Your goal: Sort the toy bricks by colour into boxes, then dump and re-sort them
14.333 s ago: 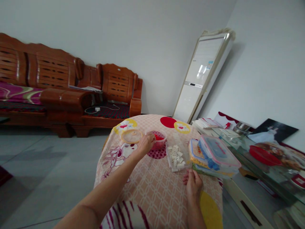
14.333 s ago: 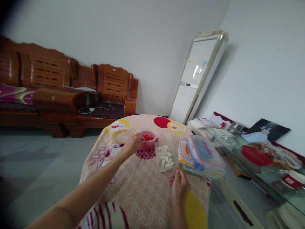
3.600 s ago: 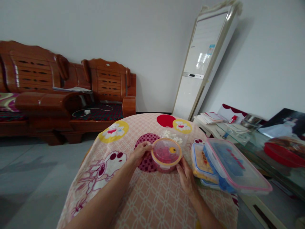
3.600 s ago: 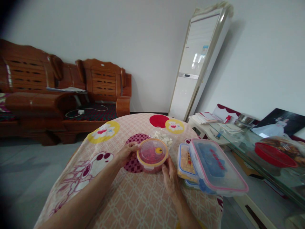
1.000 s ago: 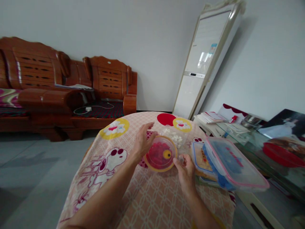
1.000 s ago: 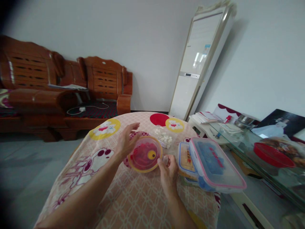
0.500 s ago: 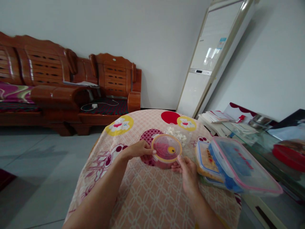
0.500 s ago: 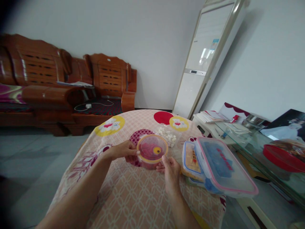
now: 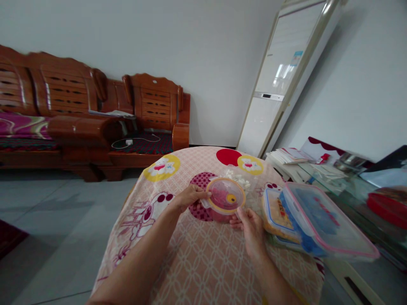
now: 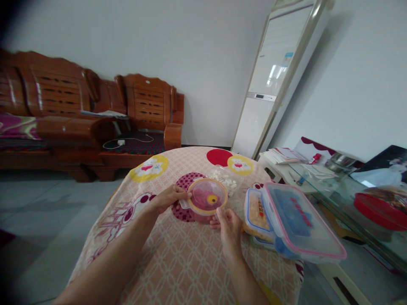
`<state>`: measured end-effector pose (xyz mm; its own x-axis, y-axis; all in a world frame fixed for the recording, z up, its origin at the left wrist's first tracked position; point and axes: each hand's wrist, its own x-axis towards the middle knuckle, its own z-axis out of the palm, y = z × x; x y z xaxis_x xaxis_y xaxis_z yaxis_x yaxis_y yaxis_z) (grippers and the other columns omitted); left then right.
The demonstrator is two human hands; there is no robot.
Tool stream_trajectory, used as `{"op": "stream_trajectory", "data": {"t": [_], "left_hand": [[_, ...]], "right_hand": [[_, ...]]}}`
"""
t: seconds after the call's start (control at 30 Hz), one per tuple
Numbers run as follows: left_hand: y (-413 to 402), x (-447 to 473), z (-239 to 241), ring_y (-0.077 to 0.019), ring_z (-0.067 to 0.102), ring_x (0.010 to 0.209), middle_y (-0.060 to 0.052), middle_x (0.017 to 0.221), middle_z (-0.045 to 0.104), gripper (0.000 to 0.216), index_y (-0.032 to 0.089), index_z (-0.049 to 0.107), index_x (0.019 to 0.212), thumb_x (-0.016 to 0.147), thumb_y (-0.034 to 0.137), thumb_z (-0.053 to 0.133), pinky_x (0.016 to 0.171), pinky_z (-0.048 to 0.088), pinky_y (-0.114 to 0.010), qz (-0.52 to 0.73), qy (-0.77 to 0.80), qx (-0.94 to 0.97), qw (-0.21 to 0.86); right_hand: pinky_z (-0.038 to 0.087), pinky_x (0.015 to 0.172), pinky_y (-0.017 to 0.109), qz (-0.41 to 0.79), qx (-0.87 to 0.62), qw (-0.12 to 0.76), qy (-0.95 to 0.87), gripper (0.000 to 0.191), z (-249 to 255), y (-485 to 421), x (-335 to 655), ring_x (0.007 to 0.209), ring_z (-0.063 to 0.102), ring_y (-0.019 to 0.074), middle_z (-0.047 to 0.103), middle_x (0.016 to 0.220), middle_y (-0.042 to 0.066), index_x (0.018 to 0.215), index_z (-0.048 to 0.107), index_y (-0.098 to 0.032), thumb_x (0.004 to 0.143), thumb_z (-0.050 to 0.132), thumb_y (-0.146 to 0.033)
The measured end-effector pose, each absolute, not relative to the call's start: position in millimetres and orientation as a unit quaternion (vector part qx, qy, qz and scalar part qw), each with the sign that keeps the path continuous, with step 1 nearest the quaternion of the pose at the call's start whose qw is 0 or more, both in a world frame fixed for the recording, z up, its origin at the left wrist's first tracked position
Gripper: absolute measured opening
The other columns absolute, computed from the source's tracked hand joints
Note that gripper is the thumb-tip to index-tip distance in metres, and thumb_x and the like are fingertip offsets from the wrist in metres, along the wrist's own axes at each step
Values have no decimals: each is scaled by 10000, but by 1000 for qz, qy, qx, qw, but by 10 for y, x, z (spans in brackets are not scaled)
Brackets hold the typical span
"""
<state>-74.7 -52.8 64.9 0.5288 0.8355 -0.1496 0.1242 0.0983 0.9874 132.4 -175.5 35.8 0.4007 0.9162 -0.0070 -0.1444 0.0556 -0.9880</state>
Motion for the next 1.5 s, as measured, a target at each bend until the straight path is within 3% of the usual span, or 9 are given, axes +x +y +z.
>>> {"op": "stream_trajectory", "data": {"t": [0.13, 0.27, 0.53, 0.73, 0.87, 1.03, 1.2, 1.4, 1.5], "left_hand": [[-493, -755, 604, -75, 436, 336, -1, 395, 520, 524, 143, 583, 530, 767, 609, 621, 364, 270, -194, 344, 369, 589, 631], [-472, -730, 591, -59, 417, 356, 30, 426, 503, 487, 157, 531, 548, 750, 585, 646, 378, 284, -184, 405, 376, 576, 602], [-466, -715, 636, -69, 477, 412, 31, 586, 598, 415, 146, 615, 911, 680, 462, 754, 399, 337, -181, 426, 386, 542, 613], [-479, -771, 674, -37, 367, 425, 57, 511, 455, 398, 144, 534, 654, 653, 462, 773, 411, 253, -178, 417, 352, 500, 673], [-478, -857, 718, -44, 358, 436, 58, 502, 437, 382, 155, 502, 604, 622, 407, 789, 427, 256, -186, 425, 347, 504, 667], [-300, -1043, 879, -43, 388, 464, 31, 574, 542, 304, 146, 570, 671, 660, 400, 738, 442, 275, -181, 601, 342, 478, 542], [106, -1057, 1025, -59, 442, 429, 38, 624, 607, 307, 168, 603, 910, 669, 330, 705, 426, 294, -182, 698, 402, 480, 349], [709, -760, 917, -165, 666, 702, -63, 864, 697, 148, 168, 620, 914, 794, 243, 575, 678, 473, -276, 583, 568, 560, 158], [887, -589, 736, -261, 655, 982, -136, 999, 701, 202, 158, 640, 963, 787, 146, 542, 863, 456, -350, 481, 599, 616, 173]], "right_hand": [[470, 392, 228, 426, -537, 620, -381, 463, 388, -1783, 1326, 431, 577, 128, 615, 564, 8, 667, 569, -171, 788, 651, -609], [405, 347, 201, 432, -507, 627, -404, 436, 466, -1792, 1350, 397, 525, 106, 563, 531, -26, 660, 544, -180, 815, 638, -577], [461, 455, 222, 410, -475, 633, -454, 365, 578, -1794, 1362, 481, 574, 113, 674, 694, 28, 743, 635, -169, 860, 612, -514], [469, 482, 228, 405, -466, 627, -475, 343, 592, -1811, 1340, 495, 580, 115, 679, 702, 33, 753, 656, -165, 873, 604, -482], [451, 442, 215, 413, -484, 609, -473, 345, 539, -1800, 1334, 471, 573, 114, 650, 644, 10, 789, 654, -166, 873, 600, -497], [444, 417, 207, 431, -495, 595, -465, 494, 464, -1809, 1335, 470, 568, 118, 645, 642, -12, 1216, 610, -162, 873, 588, -517], [434, 405, 203, 437, -508, 577, -467, 520, 375, -1806, 1351, 451, 557, 113, 639, 633, -13, 1207, 623, -147, 860, 591, -534], [406, 396, 203, 429, -523, 558, -479, 495, 307, -1770, 1358, 440, 536, 113, 619, 614, -21, 1173, 639, -152, 862, 575, -531], [439, 474, 233, 365, -548, 536, -529, 441, 294, -1760, 1398, 511, 572, 139, 636, 636, -6, 1161, 663, -186, 883, 549, -508]]}}
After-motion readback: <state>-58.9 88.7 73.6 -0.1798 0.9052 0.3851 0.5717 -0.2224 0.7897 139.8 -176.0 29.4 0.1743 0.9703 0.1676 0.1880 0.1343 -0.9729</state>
